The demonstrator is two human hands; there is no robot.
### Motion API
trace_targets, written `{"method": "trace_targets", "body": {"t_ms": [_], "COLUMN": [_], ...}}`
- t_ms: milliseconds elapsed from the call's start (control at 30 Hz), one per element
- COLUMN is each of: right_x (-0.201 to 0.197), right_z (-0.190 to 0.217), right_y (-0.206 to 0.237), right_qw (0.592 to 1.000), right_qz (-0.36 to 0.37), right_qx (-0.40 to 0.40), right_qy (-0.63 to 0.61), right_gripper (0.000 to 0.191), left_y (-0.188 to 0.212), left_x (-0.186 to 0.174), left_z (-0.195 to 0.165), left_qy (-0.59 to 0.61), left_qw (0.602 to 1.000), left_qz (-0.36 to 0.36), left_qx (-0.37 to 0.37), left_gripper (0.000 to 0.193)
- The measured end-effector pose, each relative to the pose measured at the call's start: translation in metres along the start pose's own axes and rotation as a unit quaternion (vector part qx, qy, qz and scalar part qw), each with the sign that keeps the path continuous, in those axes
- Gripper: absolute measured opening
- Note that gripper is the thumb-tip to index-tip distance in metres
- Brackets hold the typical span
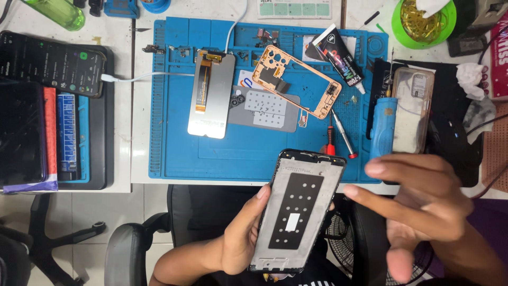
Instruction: The person holds a new phone display, peels protective film from its flex cable area, then applies adhesive from a tube around the inner edge of the phone frame, rotating the frame as they work. They set the display on the mat and hold up the frame, gesturing toward it.
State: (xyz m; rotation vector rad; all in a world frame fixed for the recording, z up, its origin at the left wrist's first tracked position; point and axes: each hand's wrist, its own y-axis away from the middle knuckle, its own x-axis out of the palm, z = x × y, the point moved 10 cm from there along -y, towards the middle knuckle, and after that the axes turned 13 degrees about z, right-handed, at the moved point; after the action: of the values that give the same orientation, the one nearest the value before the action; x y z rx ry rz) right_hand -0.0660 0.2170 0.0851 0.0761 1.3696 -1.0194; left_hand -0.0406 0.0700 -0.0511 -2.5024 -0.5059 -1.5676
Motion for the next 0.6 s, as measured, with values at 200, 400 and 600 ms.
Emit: {"method": "trace_targets", "body": {"t_ms": [200, 400, 600], "right_x": [-0.001, -0.001, -0.011], "right_z": [-0.007, -0.008, -0.004], "right_y": [-0.007, -0.014, -0.013], "right_qw": [0.998, 0.994, 0.998], "right_qz": [0.04, 0.074, 0.017], "right_qx": [0.022, -0.001, -0.026], "right_qy": [0.043, 0.084, 0.063], "right_gripper": [0.087, 0.084, 0.085], "left_y": [0.002, 0.004, 0.003], "left_x": [0.008, 0.008, 0.008], "left_z": [-0.001, 0.001, -0.002], "left_qy": [0.007, 0.035, 0.012], "left_qw": [1.0, 0.999, 0.999], "left_qz": [0.019, 0.016, 0.021], "left_qx": [-0.024, -0.034, -0.022], "left_gripper": [0.078, 0.078, 0.078]}}
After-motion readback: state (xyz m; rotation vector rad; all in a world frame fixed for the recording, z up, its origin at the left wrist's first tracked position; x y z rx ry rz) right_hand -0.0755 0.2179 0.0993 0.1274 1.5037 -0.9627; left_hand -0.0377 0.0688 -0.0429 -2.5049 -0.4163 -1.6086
